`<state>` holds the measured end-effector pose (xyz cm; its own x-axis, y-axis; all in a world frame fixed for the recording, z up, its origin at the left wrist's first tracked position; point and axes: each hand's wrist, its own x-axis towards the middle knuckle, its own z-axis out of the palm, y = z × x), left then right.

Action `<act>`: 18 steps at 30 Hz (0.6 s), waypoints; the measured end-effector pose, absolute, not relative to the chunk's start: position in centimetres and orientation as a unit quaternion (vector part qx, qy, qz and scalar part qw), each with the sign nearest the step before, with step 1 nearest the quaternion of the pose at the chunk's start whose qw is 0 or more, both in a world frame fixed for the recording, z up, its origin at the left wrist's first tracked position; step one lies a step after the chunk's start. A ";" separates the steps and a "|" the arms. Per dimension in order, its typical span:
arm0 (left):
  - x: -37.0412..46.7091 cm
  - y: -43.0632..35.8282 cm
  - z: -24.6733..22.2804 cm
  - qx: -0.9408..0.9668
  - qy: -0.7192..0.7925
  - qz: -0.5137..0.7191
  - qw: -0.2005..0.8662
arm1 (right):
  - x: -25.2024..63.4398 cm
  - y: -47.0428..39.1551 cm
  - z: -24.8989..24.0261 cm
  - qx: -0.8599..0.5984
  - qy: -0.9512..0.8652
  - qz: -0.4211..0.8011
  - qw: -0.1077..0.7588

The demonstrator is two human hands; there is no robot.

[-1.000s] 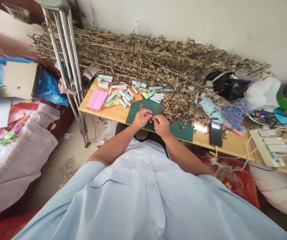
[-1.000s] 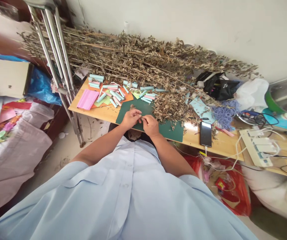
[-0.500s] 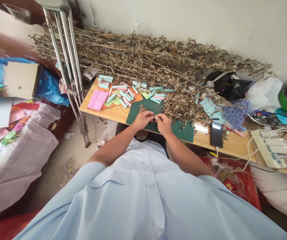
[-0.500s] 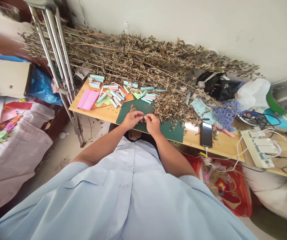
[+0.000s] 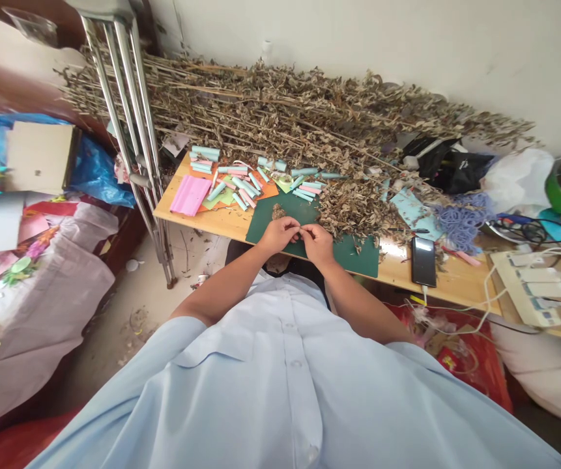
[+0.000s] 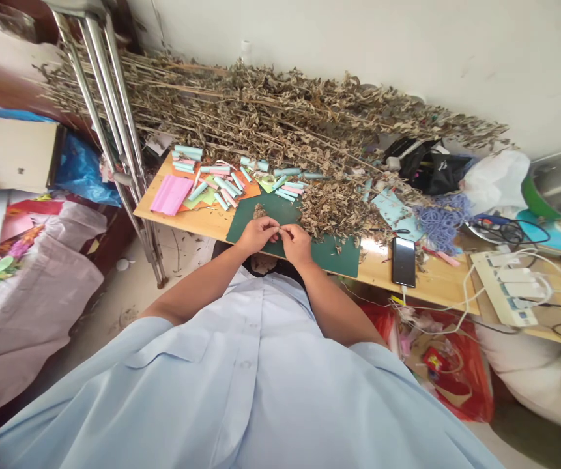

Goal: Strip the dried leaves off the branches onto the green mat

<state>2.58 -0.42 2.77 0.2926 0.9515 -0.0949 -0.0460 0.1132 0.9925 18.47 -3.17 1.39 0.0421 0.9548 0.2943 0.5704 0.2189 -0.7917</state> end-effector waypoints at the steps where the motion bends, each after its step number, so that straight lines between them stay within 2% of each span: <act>1: 2.6 -0.4 2.7 0.525 0.433 0.408 0.609 | 18.5 -3.2 1.4 -0.579 -0.658 0.223 0.426; 13: 2.3 -0.1 2.9 0.508 0.428 0.413 0.623 | 18.3 -3.2 1.6 -0.541 -0.665 0.225 0.464; 18: 2.4 -0.1 2.6 0.505 0.433 0.409 0.625 | 18.1 -3.4 1.8 -0.551 -0.660 0.235 0.454</act>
<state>2.35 -0.05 2.63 0.2915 0.9479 -0.1286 -0.0748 0.1566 0.9848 18.10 -3.35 1.81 0.0196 0.9401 0.3404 0.5130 0.2827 -0.8105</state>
